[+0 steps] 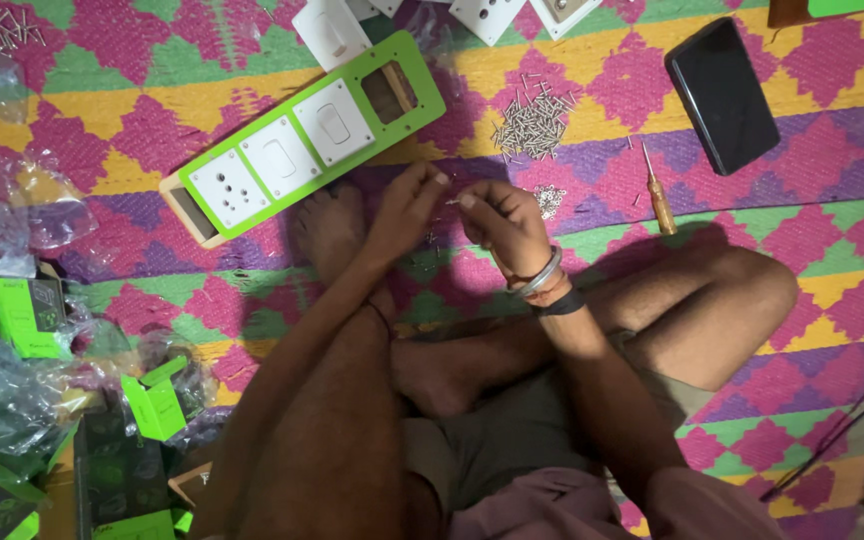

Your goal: The person sits on a patterned mat and assembles small metal screws into white plastic electrical socket modules. They pick up screws from a pile on the floor and insert them into the modules one by one.

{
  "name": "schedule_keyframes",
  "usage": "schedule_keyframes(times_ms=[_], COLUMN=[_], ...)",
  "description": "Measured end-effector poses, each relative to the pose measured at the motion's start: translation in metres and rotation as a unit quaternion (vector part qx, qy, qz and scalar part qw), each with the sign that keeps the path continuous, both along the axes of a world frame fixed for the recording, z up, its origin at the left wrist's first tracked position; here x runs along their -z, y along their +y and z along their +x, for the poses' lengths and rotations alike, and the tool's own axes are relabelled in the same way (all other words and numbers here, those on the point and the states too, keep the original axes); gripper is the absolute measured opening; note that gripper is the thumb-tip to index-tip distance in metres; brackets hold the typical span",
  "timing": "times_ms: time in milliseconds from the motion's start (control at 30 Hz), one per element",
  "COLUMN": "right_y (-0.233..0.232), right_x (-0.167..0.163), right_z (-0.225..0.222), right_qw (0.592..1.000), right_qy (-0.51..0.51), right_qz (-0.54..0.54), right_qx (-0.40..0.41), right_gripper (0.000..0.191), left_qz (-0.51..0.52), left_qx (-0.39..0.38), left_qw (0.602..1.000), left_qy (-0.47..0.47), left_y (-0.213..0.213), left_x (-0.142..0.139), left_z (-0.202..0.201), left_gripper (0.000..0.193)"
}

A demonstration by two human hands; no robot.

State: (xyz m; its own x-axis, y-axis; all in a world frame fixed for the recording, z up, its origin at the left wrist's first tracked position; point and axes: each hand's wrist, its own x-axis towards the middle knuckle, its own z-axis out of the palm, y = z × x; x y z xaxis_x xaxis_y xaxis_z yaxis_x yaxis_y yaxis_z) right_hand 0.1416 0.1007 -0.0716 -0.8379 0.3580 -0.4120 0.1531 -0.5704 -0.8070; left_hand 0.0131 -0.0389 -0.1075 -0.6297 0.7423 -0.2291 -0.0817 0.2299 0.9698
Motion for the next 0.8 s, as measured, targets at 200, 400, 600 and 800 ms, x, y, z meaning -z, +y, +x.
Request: schedule_keyframes(times_ms=[200, 400, 600, 800], right_y=[-0.002, -0.004, -0.006, -0.009], right_x=[-0.002, -0.003, 0.001, 0.005], right_z=[0.001, -0.002, -0.004, -0.003], right_qw=[0.998, 0.999, 0.998, 0.999], right_qy=[0.003, -0.044, -0.063, -0.046], right_qz=[-0.063, -0.017, 0.006, 0.005], right_qx=[-0.002, -0.009, -0.02, -0.021], right_gripper=[0.014, 0.014, 0.014, 0.015], left_qz=[0.003, 0.004, -0.016, -0.04], left_qx=[0.015, 0.046, 0.028, 0.037], left_qw=[0.989, 0.988, 0.981, 0.978], left_qy=[-0.146, -0.146, -0.193, -0.203], left_y=[0.002, -0.001, -0.001, -0.003], left_x=[0.016, 0.021, 0.023, 0.023], left_z=[0.001, -0.002, -0.001, 0.0], left_gripper=[0.024, 0.034, 0.039, 0.038])
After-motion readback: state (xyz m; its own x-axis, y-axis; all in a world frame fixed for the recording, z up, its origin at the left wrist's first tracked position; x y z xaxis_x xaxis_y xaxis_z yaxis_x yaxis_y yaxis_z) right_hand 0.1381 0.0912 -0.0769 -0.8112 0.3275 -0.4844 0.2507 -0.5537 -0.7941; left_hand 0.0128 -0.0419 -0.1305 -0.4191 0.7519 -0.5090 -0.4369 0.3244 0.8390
